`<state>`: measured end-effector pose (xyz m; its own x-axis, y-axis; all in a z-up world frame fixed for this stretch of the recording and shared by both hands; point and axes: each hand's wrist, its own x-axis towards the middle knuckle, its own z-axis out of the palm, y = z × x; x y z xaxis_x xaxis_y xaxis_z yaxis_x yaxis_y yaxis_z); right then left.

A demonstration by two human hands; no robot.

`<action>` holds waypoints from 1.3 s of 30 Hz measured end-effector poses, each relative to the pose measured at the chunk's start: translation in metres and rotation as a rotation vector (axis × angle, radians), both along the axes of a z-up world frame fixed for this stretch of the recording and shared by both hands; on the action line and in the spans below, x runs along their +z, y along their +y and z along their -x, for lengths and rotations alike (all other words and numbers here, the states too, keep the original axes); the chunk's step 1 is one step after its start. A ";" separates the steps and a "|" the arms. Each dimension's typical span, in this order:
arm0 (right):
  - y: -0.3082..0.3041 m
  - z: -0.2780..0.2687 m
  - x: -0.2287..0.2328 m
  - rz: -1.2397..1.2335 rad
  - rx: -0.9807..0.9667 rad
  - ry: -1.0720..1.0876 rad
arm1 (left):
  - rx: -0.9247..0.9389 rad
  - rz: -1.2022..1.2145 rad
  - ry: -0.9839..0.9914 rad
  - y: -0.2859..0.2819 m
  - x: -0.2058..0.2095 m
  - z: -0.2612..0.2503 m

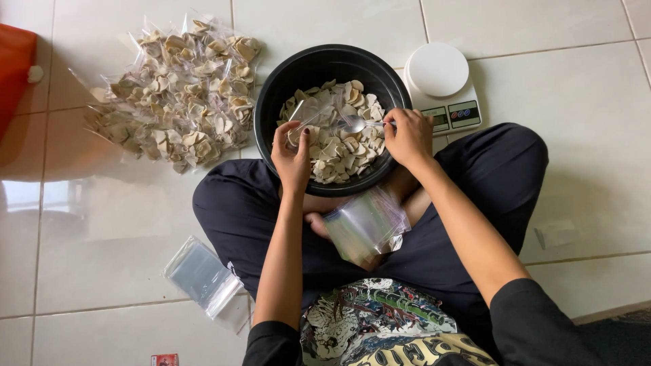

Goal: Packaging chips into small plastic bags and weighing them on a digital scale while sitting on the floor.

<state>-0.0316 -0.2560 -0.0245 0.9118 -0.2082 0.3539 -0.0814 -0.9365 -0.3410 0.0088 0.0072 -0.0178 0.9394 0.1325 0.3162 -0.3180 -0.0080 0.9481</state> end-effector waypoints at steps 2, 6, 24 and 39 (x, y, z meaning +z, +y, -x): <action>0.000 0.000 -0.003 -0.053 -0.017 0.012 | 0.009 -0.005 0.002 0.001 0.001 0.000; 0.006 0.006 0.005 -0.074 -0.105 0.152 | 0.007 0.012 0.001 0.000 0.006 0.002; 0.059 0.034 0.076 -0.188 0.016 0.376 | -0.101 0.114 0.069 0.003 0.022 0.011; 0.006 -0.045 0.097 0.109 0.289 0.468 | -0.193 0.374 0.218 0.010 0.012 -0.012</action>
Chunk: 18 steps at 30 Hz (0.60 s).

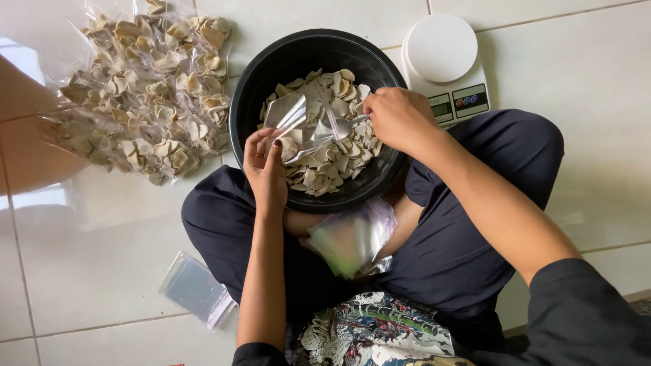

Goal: Packaging chips into small plastic bags and weighing them on a digital scale while sitting on the floor.

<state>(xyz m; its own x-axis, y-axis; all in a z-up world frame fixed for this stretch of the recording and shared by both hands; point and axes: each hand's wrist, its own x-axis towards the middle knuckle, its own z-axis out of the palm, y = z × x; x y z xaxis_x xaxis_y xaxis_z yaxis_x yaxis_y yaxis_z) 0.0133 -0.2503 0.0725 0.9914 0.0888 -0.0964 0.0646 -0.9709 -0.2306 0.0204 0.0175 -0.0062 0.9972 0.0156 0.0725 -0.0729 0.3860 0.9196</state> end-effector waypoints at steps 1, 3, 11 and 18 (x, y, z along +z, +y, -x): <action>0.000 -0.003 -0.009 -0.003 -0.002 0.004 | -0.002 -0.003 0.004 0.002 0.002 0.000; -0.002 -0.012 -0.024 0.039 -0.001 -0.084 | -0.029 0.119 0.055 0.003 0.006 -0.004; 0.010 -0.007 -0.047 -0.303 0.063 0.144 | -0.077 0.224 0.108 -0.004 -0.004 -0.029; 0.006 -0.003 -0.020 -0.356 0.080 0.322 | -0.058 0.205 0.204 -0.015 -0.002 -0.024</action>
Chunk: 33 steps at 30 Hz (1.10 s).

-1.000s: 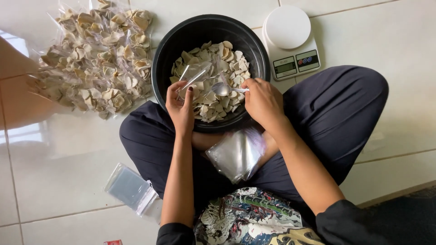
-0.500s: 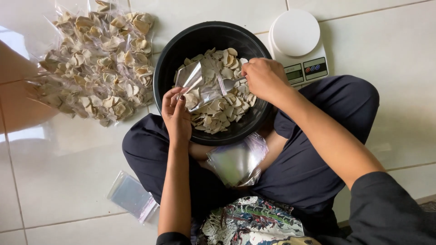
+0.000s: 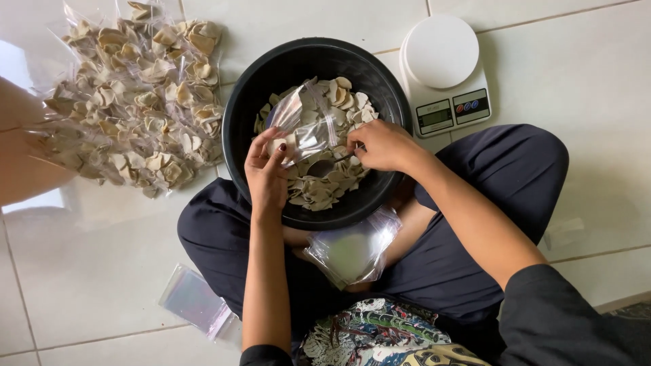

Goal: Packaging chips into small plastic bags and weighing them on a digital scale while sitting on the floor.

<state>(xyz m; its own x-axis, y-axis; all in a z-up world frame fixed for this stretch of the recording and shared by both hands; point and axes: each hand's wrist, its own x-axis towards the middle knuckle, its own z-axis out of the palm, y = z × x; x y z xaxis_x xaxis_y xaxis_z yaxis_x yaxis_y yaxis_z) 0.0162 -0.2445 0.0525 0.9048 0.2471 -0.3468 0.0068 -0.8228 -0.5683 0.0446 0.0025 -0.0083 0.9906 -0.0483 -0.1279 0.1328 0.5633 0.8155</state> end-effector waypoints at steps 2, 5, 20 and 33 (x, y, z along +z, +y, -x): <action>0.002 -0.001 -0.016 -0.001 -0.005 -0.001 | 0.010 -0.011 0.024 0.002 -0.007 -0.001; 0.002 -0.001 -0.016 0.029 -0.003 0.015 | 0.012 0.005 0.043 0.005 -0.020 -0.001; -0.007 0.002 0.005 0.117 0.042 0.101 | -0.008 0.098 -0.023 0.012 0.011 0.002; -0.013 0.007 -0.019 0.104 0.096 0.231 | -0.124 0.085 0.006 0.021 -0.044 -0.001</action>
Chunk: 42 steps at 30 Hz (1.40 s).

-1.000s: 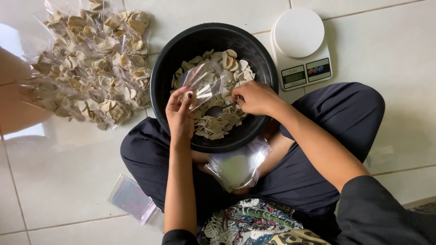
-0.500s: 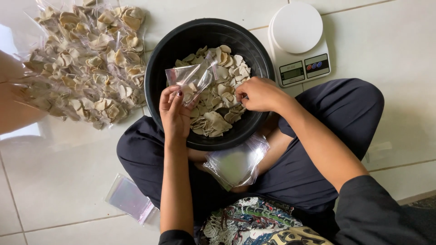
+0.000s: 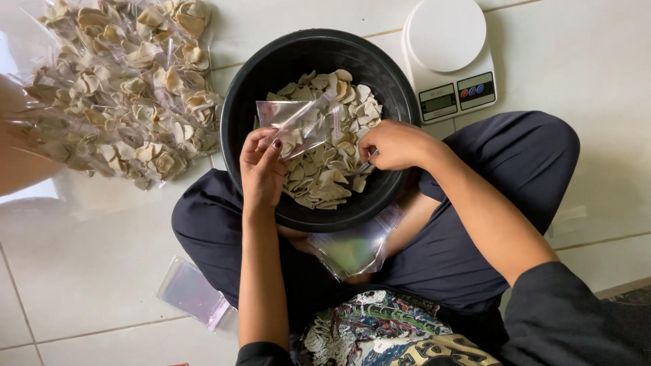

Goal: Packaging chips into small plastic bags and weighing them on a digital scale while sitting on the floor.

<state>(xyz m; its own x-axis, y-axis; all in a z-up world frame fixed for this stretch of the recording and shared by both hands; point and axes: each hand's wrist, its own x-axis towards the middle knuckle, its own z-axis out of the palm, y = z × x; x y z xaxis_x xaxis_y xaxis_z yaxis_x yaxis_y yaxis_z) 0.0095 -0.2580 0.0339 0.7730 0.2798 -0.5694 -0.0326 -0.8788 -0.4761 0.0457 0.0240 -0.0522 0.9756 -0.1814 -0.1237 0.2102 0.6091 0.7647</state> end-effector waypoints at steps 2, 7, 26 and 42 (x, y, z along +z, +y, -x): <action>0.008 -0.002 -0.001 -0.034 0.005 0.005 | 0.003 0.015 0.003 -0.003 0.030 0.003; 0.009 -0.006 -0.003 -0.160 0.031 0.002 | -0.004 0.085 -0.003 -0.005 0.051 0.004; -0.062 0.008 0.077 -0.401 -0.291 -0.352 | -0.092 0.095 -0.012 0.003 0.047 0.005; 0.009 0.005 0.051 -0.328 -0.235 -0.618 | -0.399 0.006 0.103 -0.003 0.058 0.008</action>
